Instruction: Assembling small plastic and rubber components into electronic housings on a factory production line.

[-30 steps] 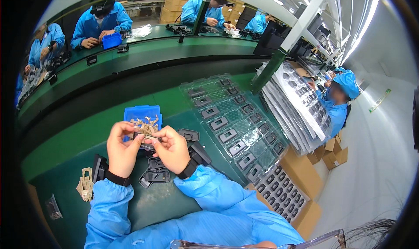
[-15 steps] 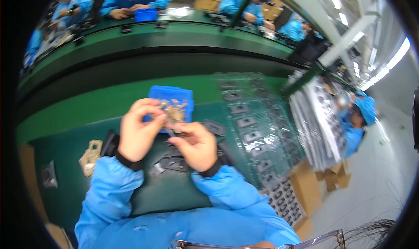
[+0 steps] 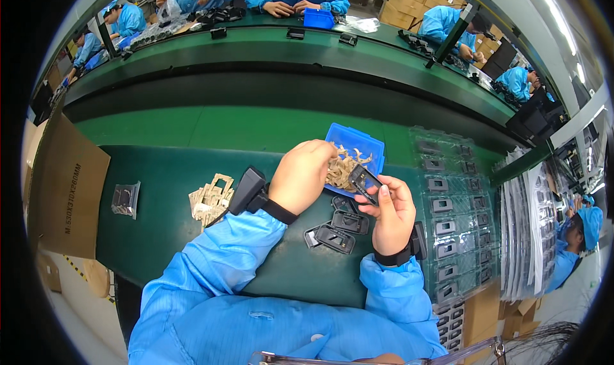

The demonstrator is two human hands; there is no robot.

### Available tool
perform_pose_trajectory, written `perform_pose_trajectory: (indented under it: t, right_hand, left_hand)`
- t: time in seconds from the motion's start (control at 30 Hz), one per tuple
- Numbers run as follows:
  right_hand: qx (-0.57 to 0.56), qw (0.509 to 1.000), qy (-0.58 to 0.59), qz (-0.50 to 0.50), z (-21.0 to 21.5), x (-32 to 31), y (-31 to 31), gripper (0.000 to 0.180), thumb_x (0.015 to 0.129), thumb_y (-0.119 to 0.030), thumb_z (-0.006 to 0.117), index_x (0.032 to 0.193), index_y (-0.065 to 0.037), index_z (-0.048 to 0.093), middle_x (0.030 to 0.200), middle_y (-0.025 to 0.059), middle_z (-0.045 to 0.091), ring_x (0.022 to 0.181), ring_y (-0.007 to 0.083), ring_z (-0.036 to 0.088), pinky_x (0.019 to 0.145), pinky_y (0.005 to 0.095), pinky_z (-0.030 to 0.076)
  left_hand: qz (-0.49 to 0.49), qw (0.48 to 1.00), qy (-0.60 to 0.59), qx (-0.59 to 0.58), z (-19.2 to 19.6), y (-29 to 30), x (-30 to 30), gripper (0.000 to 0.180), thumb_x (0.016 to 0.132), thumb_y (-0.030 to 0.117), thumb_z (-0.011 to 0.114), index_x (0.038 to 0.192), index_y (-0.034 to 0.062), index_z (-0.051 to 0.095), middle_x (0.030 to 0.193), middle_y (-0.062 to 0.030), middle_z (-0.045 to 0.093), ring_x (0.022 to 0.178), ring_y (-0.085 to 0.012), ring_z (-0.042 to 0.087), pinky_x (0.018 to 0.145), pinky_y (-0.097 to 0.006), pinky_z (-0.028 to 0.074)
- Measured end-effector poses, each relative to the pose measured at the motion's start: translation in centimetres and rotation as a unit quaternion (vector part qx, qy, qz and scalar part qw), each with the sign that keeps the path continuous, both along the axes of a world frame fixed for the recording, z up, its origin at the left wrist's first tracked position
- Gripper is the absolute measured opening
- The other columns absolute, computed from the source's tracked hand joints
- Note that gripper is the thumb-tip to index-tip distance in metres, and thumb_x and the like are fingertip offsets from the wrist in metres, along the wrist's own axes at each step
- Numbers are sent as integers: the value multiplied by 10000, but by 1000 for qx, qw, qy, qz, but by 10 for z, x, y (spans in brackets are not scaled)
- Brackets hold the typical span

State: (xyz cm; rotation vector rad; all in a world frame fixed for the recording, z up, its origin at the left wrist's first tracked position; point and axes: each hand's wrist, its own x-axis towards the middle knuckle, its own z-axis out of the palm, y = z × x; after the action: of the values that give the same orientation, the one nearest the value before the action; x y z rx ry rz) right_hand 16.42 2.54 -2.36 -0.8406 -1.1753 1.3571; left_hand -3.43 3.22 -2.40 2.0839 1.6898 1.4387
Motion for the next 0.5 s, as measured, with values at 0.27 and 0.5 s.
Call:
perform_pose_trajectory:
  t: [0.27,0.5]
  right_hand:
    - [17,998,1,52,-1,1,-5,147,1002,-73,575,1123,8,556,948,98,623,755,169,667,669,261,584]
    - [70,996,15,45,-3,1,-7,145,971,1,595,1111,25,568,977,121,641,827,201,695,685,298,608]
  left_hand:
    - [-280,854,-376,-226,22,-16,20,295,888,11,707,1183,20,700,1218,-142,688,1114,-204,659,950,-331,538]
    - [-271,883,-334,-188,24,-18,19,187,878,-20,706,1059,4,747,1026,-110,747,966,-172,706,866,-297,570]
